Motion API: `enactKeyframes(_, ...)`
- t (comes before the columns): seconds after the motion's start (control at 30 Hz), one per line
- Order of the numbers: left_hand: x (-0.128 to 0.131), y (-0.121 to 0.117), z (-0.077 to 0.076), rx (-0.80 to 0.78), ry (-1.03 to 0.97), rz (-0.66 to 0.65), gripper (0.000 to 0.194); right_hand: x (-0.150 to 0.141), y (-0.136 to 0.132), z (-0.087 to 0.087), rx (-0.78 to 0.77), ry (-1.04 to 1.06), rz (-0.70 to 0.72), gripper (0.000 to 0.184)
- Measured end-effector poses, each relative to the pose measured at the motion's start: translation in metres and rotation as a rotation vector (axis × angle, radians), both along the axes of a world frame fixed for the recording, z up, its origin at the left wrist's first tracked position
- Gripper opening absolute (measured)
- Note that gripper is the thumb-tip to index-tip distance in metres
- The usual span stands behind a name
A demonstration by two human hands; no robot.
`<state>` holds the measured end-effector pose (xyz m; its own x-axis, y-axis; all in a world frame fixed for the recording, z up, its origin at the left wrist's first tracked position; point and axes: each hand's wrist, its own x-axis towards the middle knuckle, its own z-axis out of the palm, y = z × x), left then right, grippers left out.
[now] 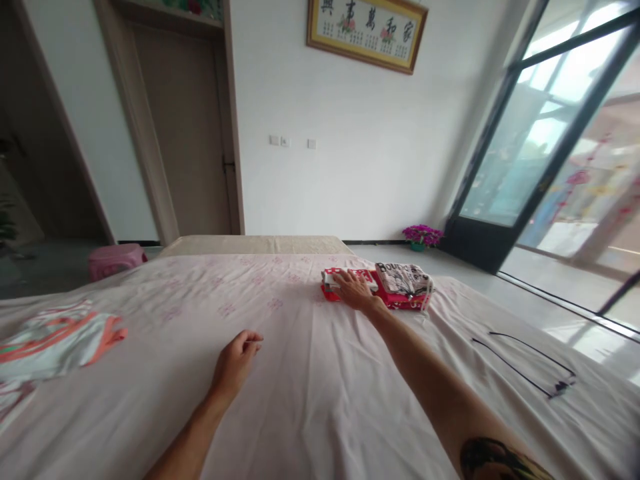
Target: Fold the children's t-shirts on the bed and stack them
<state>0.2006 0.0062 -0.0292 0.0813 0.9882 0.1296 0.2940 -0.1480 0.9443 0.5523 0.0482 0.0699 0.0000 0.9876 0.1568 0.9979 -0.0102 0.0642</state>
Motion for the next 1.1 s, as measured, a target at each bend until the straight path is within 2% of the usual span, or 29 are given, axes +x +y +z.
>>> enactKeyframes(0.07, 0.001, -0.003, 0.004, 0.029, 0.037, -0.008, 0.021, -0.023, -0.006, 0.000, 0.123, 0.001, 0.032, 0.055)
enactKeyframes(0.13, 0.001, -0.004, 0.008, 0.037, 0.087, 0.004, 0.022, -0.053, -0.015, -0.007, 0.143, 0.023, 0.133, 0.051)
enactKeyframes(0.2, 0.000, -0.005, 0.009, 0.057, 0.104, 0.018, 0.022, -0.086, -0.029, -0.022, 0.060, 0.047, 0.186, 0.051)
enactKeyframes(0.3, 0.000, -0.005, 0.009, 0.078, 0.119, 0.031, 0.023, -0.129, -0.052, -0.050, -0.055, 0.069, 0.186, 0.056)
enactKeyframes(0.4, -0.008, 0.000, 0.009, 0.086, 0.153, 0.048, 0.025, -0.154, -0.069, -0.073, -0.117, 0.096, 0.199, 0.056)
enactKeyframes(0.47, -0.027, 0.005, 0.012, 0.090, 0.195, 0.096, 0.026, -0.161, -0.075, -0.082, -0.104, 0.114, 0.198, 0.057)
enactKeyframes(0.53, -0.059, 0.011, 0.018, 0.104, 0.261, 0.189, 0.029, -0.161, -0.076, -0.086, -0.070, 0.127, 0.191, 0.058)
enactKeyframes(0.7, -0.166, 0.017, 0.033, 0.148, 0.462, 0.513, 0.041, -0.160, -0.074, -0.090, -0.025, 0.145, 0.182, 0.056)
enactKeyframes(0.77, -0.204, 0.018, 0.034, 0.156, 0.653, 0.674, 0.039, -0.160, -0.073, -0.091, -0.004, 0.147, 0.184, 0.055)
enactKeyframes(0.83, -0.232, 0.019, 0.032, 0.142, 0.842, 0.773, 0.030, -0.160, -0.072, -0.093, 0.009, 0.148, 0.185, 0.055)
enactKeyframes(0.93, -0.257, 0.021, 0.033, 0.138, 0.901, 0.764, 0.012, -0.159, -0.071, -0.095, 0.019, 0.156, 0.179, 0.055)
enactKeyframes(1.03, -0.264, 0.026, 0.045, 0.176, 0.850, 0.739, 0.016, -0.158, -0.071, -0.094, 0.024, 0.172, 0.181, 0.054)
enactKeyframes(1.1, -0.255, 0.032, 0.058, 0.206, 0.820, 0.744, 0.023, -0.158, -0.072, -0.094, 0.026, 0.179, 0.184, 0.053)
